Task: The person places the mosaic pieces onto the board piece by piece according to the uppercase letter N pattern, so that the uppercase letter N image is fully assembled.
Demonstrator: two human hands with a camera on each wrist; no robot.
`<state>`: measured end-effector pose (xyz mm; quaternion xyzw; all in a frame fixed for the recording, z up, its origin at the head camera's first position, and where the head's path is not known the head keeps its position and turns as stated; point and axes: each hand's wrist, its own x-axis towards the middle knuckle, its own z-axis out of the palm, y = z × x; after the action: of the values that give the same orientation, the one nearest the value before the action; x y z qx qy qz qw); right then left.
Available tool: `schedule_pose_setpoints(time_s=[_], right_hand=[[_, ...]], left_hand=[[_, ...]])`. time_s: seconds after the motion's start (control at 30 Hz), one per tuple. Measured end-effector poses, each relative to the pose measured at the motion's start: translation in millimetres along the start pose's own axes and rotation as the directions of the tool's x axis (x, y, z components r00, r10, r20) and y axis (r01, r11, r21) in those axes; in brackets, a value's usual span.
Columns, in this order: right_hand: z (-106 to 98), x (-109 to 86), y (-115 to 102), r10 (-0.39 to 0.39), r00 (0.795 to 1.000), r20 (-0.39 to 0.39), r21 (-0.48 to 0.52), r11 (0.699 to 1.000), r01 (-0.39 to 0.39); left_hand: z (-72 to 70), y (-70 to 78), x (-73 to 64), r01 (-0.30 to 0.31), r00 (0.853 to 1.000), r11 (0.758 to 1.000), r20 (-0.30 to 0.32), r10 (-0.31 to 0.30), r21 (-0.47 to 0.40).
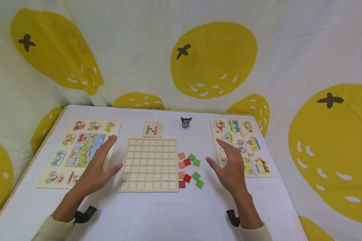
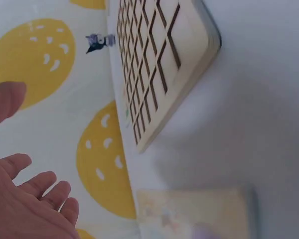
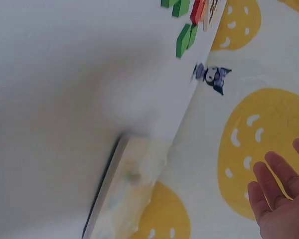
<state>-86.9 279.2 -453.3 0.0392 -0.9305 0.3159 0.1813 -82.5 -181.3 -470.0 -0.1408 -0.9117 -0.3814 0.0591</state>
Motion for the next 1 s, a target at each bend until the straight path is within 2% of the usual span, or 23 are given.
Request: schedule_pose_setpoints(time_s=[0.23,0.4,0.63,1.0], right_hand=[[19,0.2,-10,-0.048,0.999,0.022,0.065,0.997,0.047],[30,2.4,-17,-0.065,0.996,0.056,0.078,0.995,0.060],[42,4.8,-22,-0.085,0.993,0.077,0.113,0.991,0.076],[56,8.5,-19,-0.074,0.984,0.162,0.137,0.989,0.052]], left_hand=[[19.4,1.4,-11.6,0.082,0.997,0.985,0.018,-0.080,-0.150],[32.0,0.5,-15.8,0.131,0.991,0.968,0.019,-0.130,-0.215],[47.5,0.2,-20.8,0.241,0.971,0.944,0.046,-0.236,-0.227],[61.3,1.0,-28.5,0.263,0.964,0.941,0.024,-0.264,-0.212]])
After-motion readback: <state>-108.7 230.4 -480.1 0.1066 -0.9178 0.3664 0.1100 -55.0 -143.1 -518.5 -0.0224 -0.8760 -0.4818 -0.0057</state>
